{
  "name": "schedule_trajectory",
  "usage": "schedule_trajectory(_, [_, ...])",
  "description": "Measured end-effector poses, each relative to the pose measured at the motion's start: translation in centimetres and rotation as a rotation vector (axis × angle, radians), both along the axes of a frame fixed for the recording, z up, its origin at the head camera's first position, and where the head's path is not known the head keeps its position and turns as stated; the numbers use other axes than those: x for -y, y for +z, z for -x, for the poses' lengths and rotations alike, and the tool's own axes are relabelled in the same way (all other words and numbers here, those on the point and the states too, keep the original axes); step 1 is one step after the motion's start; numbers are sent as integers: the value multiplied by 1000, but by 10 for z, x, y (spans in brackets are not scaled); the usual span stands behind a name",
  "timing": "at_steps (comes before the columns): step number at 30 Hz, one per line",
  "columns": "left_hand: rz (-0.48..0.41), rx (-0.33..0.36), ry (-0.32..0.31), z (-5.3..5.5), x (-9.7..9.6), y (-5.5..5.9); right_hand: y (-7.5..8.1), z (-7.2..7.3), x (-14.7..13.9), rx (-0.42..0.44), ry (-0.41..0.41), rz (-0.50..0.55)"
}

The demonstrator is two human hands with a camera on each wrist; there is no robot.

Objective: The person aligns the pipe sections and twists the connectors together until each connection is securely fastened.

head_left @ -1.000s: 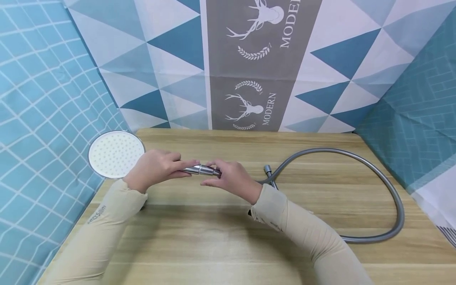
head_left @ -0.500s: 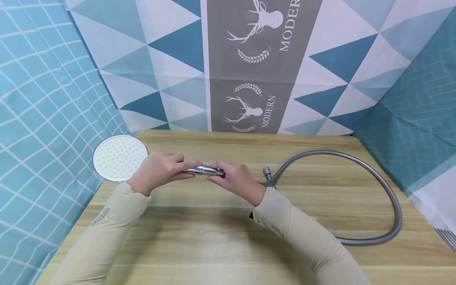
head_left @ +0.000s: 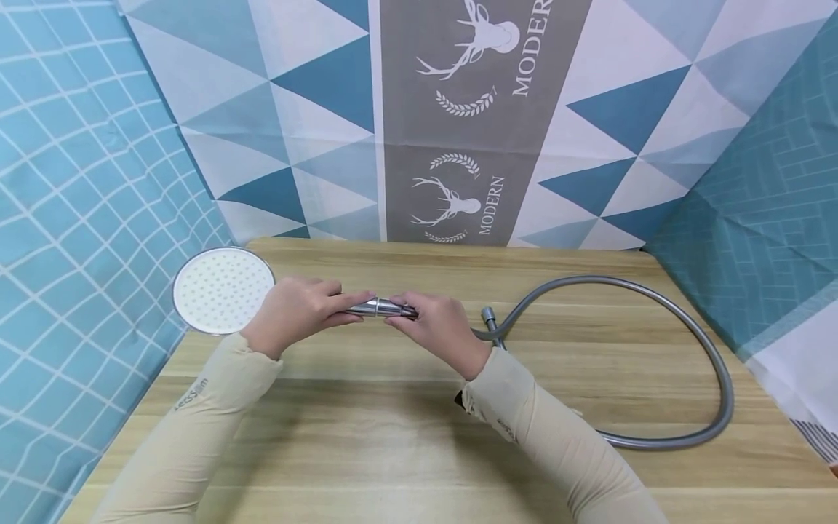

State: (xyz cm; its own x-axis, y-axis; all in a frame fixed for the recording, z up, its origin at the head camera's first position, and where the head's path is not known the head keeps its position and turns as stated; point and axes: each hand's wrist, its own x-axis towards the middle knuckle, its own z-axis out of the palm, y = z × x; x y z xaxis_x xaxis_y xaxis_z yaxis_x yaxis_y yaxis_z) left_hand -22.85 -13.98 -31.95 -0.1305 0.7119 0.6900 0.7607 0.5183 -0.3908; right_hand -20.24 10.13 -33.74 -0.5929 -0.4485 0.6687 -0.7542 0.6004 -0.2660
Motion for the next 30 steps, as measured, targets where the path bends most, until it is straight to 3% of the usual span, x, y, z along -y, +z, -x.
schedule_trajectory(11, [-6, -9, -6, 3, -3, -5, -1, 4, -2, 108, 60, 61])
schedule_trajectory(19, [7, -21, -7, 4, -2, -5, -3, 4, -1, 143, 60, 79])
schedule_trajectory(25, [5, -38, -14, 4, -3, -6, -6, 2, -1, 142, 66, 89])
schedule_trajectory(30, [-14, -37, -31, 4, -3, -7, -6, 3, -2, 72, 68, 58])
